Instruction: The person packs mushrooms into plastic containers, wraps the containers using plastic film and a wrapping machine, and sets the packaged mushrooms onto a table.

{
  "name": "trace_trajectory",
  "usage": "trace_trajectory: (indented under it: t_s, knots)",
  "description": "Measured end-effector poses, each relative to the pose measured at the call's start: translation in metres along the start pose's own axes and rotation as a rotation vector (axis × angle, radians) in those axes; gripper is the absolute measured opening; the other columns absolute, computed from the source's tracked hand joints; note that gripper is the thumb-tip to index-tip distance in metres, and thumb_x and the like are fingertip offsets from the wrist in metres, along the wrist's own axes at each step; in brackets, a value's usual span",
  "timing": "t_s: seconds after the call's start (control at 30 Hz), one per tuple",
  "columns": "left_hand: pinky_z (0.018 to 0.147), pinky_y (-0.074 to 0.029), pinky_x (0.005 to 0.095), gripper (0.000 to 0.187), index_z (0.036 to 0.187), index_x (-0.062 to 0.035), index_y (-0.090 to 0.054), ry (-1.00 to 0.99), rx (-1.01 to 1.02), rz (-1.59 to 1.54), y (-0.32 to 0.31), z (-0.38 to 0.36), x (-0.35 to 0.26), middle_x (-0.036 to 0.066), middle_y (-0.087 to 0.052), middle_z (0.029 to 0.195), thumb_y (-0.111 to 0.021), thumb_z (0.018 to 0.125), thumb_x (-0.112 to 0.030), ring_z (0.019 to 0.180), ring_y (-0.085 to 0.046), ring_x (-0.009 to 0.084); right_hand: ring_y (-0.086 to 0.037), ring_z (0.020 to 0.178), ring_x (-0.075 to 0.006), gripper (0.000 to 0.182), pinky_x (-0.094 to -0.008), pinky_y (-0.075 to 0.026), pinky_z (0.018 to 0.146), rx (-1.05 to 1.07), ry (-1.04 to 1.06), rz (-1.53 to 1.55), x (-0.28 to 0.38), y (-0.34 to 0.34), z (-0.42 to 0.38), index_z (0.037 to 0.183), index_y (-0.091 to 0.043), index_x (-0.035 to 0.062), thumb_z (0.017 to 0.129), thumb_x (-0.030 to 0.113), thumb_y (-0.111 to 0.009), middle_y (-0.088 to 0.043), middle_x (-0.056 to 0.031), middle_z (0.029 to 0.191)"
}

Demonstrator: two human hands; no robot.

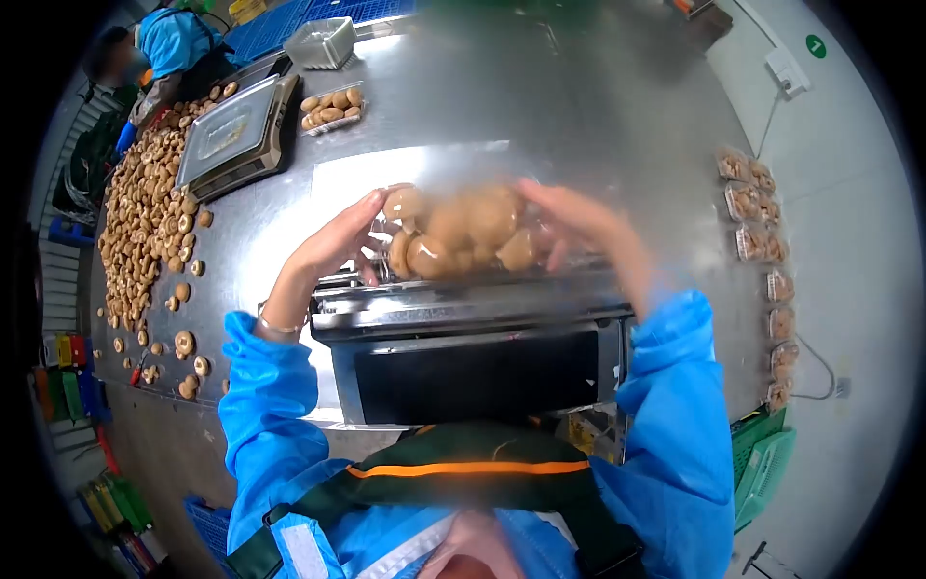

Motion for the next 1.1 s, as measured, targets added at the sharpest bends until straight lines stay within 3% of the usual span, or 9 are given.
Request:
trace_trajectory:
  t_s: [0.23,0.33,0.4,0.47,0.53,0.7,0.83,0.93,1.1]
  knots:
    - [0.055,-0.055,0.0261,0.069,0.137,-0.0077,-0.015,0.027,0.256,-0.118,-0.069,-0.100,0.026,0.020,-0.038,0.123,-0.044,0.087,-0.046,0.097,-0.057,0.0294,-0.061,0.054,-0.0198,0.069,-0.0274,-0.049,0.038,0.041,-0.049,-0.047,-0.066,-0.050,-0.120,0.128,-0.033,0.0016,0.083,0.052,-0.047,-0.061,-0.0132,0.075]
    - [0.061,-0.055,0.0273,0.076,0.134,0.0005,-0.022,0.063,0.288,-0.342,-0.066,-0.114,0.095,0.021,-0.037,0.130,-0.060,0.080,-0.038,0.105,-0.053,0.0318,-0.063,0.068,-0.0224,0.066,-0.0278,-0.051,0.041,0.046,-0.067,0.035,-0.115,-0.058,-0.116,0.130,-0.028,0.0019,0.086,0.048,-0.045,-0.055,-0.0196,0.103]
    - [0.067,-0.055,0.0283,0.039,0.111,0.0057,-0.052,0.199,0.097,-0.449,-0.064,-0.113,0.136,0.020,-0.056,0.109,-0.060,0.082,-0.019,0.099,-0.057,0.0286,-0.063,0.074,-0.0224,0.061,-0.0252,-0.051,0.041,0.042,-0.128,0.116,-0.135,-0.061,-0.100,0.130,-0.027,0.0001,0.088,0.043,-0.042,-0.050,-0.0192,0.111]
    - [0.067,-0.054,0.0267,0.026,0.099,0.0056,-0.058,0.231,-0.141,-0.550,-0.060,-0.109,0.163,0.015,-0.062,0.096,-0.056,0.086,-0.016,0.089,-0.062,0.0221,-0.062,0.075,-0.0208,0.059,-0.0257,-0.053,0.045,-0.065,-0.112,0.133,-0.157,-0.053,-0.096,0.128,-0.031,-0.0009,0.089,0.042,-0.041,-0.052,-0.0177,0.110]
    - [0.064,-0.053,0.0243,0.030,0.096,0.0035,-0.059,0.184,-0.341,-0.580,-0.068,-0.112,0.164,0.012,-0.063,0.088,-0.051,0.089,-0.024,0.078,-0.063,0.0169,-0.061,0.072,-0.0176,0.042,-0.0271,-0.052,0.057,-0.258,-0.067,0.097,-0.188,-0.049,-0.106,0.112,-0.046,-0.0005,0.091,0.035,-0.042,-0.056,-0.0128,0.097]
    - [0.048,-0.040,0.0194,0.025,0.080,-0.0036,-0.057,-0.102,-0.802,-0.210,-0.085,-0.104,0.165,0.001,-0.055,0.064,-0.048,0.091,-0.024,0.054,-0.050,0.0065,-0.039,0.044,-0.0050,0.027,-0.0206,-0.034,0.041,-0.703,0.281,-0.298,-0.264,-0.074,-0.103,0.074,-0.050,0.0067,0.091,0.027,-0.046,-0.044,0.0026,0.055]
    - [0.038,-0.026,0.0190,0.027,0.075,-0.0062,-0.051,-0.018,-0.934,-0.469,-0.090,-0.133,0.158,-0.002,-0.039,0.049,-0.046,0.092,-0.027,0.041,-0.033,0.0046,-0.026,0.036,-0.0038,0.032,-0.0181,-0.018,0.030,-0.549,0.031,1.051,-0.238,-0.078,-0.136,0.067,-0.039,0.0146,0.090,0.035,-0.046,-0.027,0.0067,0.048]
    - [0.035,-0.023,0.0191,0.027,0.077,-0.0053,-0.049,0.163,-0.950,-0.779,-0.109,-0.181,0.173,-0.001,-0.038,0.048,-0.045,0.092,-0.027,0.038,-0.030,0.0054,-0.021,0.034,-0.0035,0.031,-0.0184,-0.017,0.029,-0.602,-0.255,1.297,-0.258,-0.074,-0.178,0.068,-0.039,0.0150,0.092,0.034,-0.043,-0.024,0.0072,0.046]
    - [0.035,-0.028,0.0153,0.018,0.080,-0.0039,-0.051,0.535,-0.896,-1.074,-0.165,-0.225,0.279,0.000,-0.046,0.054,-0.049,0.089,-0.019,0.038,-0.036,0.0051,-0.037,0.038,-0.0134,0.020,-0.0291,-0.027,0.033,-0.897,-0.257,0.460,-0.388,-0.102,-0.164,0.074,-0.041,0.0135,0.088,0.025,-0.047,-0.035,0.0023,0.049]
Point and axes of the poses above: each hand's wrist, its own z-axis towards the middle knuckle, its own y-axis out of the back of the hand, x = y × z, the point moved 4 cm from there along z, towards the middle knuckle
